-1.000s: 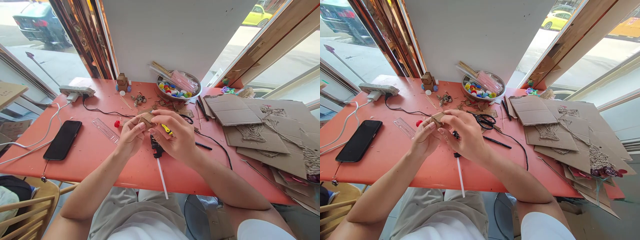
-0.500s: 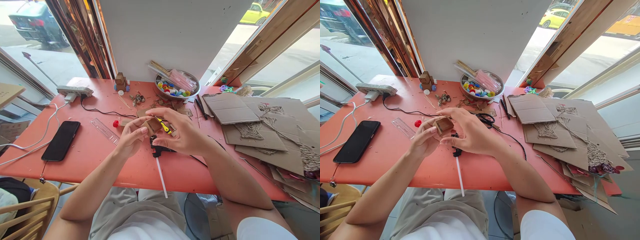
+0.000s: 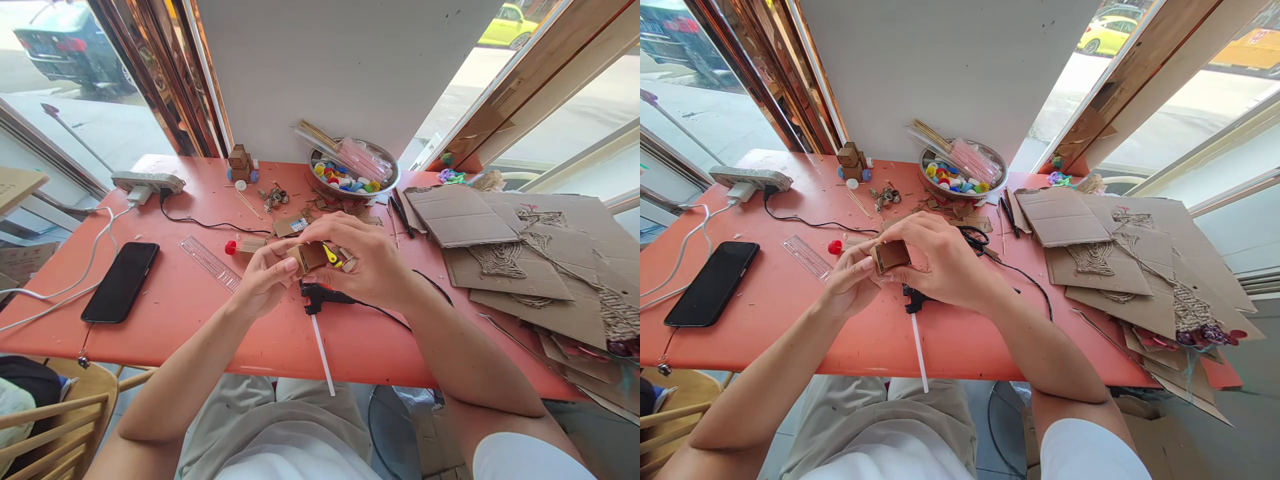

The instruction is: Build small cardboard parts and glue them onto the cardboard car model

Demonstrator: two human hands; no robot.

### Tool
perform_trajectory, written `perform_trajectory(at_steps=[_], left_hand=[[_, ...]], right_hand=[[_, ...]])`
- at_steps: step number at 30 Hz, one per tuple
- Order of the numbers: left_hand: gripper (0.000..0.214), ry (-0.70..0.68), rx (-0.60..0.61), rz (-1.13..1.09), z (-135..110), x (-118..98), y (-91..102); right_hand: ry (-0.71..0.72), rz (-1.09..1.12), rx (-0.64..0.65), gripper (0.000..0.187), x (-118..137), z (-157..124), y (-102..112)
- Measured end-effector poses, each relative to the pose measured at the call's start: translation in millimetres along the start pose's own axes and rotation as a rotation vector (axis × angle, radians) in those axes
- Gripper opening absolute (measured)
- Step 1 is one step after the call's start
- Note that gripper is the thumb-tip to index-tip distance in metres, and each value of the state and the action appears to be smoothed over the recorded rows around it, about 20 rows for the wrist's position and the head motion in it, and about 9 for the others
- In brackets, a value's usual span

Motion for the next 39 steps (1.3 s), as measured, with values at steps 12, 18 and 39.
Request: perform_trajectory(at_steps=[12, 18, 39], left_hand=[[0.053, -0.032, 0.018, 0.048, -1.7, -0.1, -3.3], [0.053, -0.042, -0.009, 0.052, -1.7, 1.3, -1.3], [0.053, -0.165, 0.004, 0.172, -4.6, -3.8, -2.7]], right_hand=[[0.029, -0.082, -0.053, 0.015, 6.9, -0.5, 0.8], [0.0, -0.134, -0.064, 0.02, 7.9, -2.5, -0.6], [0.025, -0.171, -0.042, 0.025, 10.6, -4.2, -2.6]])
Point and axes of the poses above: each hand's wrist, its own z-axis towards the middle knuckle, its own y-axis out of the back of the hand, x = y × z, the point moved 8 cm from there along z, towards the middle knuckle, and after that the axes turned 14 degrees about z, right-handed, at the moved point
